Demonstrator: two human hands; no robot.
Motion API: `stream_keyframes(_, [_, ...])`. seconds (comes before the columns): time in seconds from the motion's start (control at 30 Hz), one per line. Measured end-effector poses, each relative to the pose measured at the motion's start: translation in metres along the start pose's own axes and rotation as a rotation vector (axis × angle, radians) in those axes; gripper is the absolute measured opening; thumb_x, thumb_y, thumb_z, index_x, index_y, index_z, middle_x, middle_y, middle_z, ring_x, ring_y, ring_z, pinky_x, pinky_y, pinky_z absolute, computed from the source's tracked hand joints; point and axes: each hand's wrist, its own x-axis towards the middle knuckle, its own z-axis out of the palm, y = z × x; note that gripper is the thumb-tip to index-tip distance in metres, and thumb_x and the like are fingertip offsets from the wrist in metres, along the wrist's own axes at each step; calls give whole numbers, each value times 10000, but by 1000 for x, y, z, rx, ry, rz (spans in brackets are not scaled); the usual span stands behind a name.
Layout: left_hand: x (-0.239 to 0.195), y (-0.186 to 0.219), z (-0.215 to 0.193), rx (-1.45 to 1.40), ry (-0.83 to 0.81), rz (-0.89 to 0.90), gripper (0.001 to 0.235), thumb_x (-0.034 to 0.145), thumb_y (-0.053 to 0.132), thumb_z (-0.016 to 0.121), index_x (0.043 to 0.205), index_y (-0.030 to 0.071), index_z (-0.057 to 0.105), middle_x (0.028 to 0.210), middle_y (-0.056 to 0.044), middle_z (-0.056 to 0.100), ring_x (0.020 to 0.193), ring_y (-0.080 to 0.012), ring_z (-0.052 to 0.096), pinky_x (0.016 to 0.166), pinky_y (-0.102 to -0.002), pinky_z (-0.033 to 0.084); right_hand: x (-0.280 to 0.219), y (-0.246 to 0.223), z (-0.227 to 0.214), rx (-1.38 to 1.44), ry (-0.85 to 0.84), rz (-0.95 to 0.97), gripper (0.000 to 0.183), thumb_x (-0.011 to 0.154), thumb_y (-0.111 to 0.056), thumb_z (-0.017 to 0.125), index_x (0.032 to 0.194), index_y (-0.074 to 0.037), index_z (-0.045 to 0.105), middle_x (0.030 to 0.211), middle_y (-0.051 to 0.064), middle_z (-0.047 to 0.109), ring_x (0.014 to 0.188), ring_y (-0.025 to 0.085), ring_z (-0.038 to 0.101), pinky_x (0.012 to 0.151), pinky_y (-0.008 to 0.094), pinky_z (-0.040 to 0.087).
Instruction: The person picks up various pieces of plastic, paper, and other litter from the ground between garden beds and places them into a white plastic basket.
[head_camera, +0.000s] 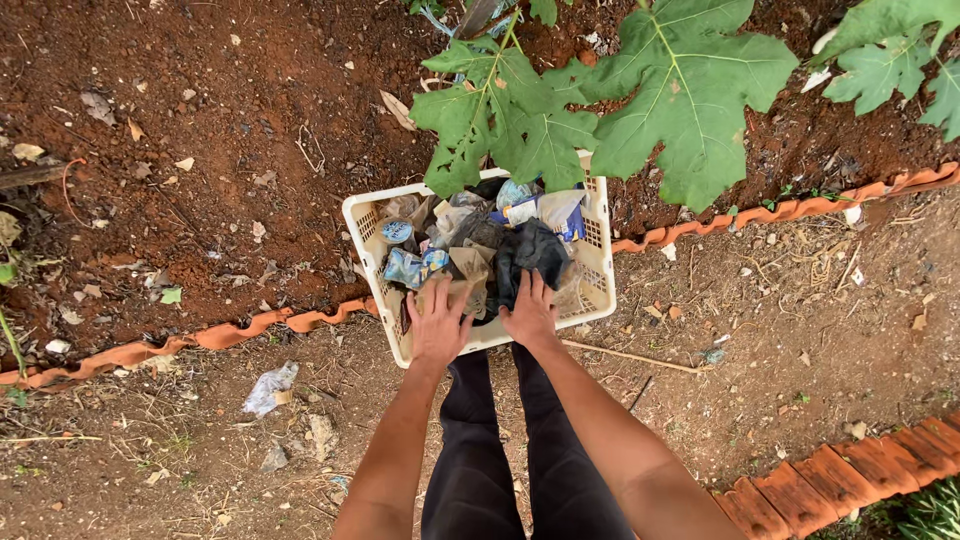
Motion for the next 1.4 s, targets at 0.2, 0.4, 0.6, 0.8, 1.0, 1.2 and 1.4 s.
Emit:
stream_keyframes(0.2, [3,-24,21,203,-325,-216,762,908,392,618,1555,142,302,1640,-142,148,1503,-398,80,1177,-583,117,-10,-2,1,68,252,-24,820,869,-326,754,1552,-108,355,1551,106,305,1417,345,341,1177,518,353])
stream_keyframes(0.4, [2,-19,10,12,-484,-298,857,961,464,608,1644,112,229,1681,-133,242,1600,-340,126,1280,-530,138,-7,-2,27,-103,115,-304,764,880,-252,728,1557,-232,374,1617,104,271,1434,353,337,1114,607,318])
stream_keyframes(0.6, [-9,-30,41,-31,-514,-332,933,935,551,598,1619,143,112,1697,-127,93,1519,-373,37,1223,-512,74,29,4,26,-1,-163,75,844,894,-390,687,1600,-277,239,1698,36,90,1555,303,130,1216,631,159])
stream_keyframes(0.8, [-20,-27,34,-109,-314,-366,871,888,414,677,1583,122,240,1605,-132,274,1516,-303,206,1226,-538,185,18,10,9,178,-16,-86,577,892,-321,716,1432,-231,532,1614,118,317,1479,364,319,1223,516,335])
stream_keyframes(1.0, [-27,-13,19,-104,-206,-213,725,934,355,648,1541,80,364,1504,-178,398,1394,-319,402,1179,-507,341,-32,-8,-10,113,145,-178,534,918,-226,668,1434,-180,538,1487,89,459,1397,327,459,1165,494,381])
stream_keyframes(1.2, [-20,-1,21,-288,-226,-129,667,901,213,658,1511,170,390,1520,-167,352,1414,-369,356,1109,-540,346,-24,2,18,159,-199,-449,530,881,-148,657,1401,-125,556,1580,94,413,1448,309,375,1157,426,324])
stream_keyframes(1.4, [-17,-6,1,-245,-40,-258,551,895,211,686,1424,167,540,1424,-121,470,1332,-265,477,1092,-437,409,-14,24,-26,526,57,-487,391,929,-166,633,1309,-76,640,1493,135,561,1353,316,563,1089,372,472])
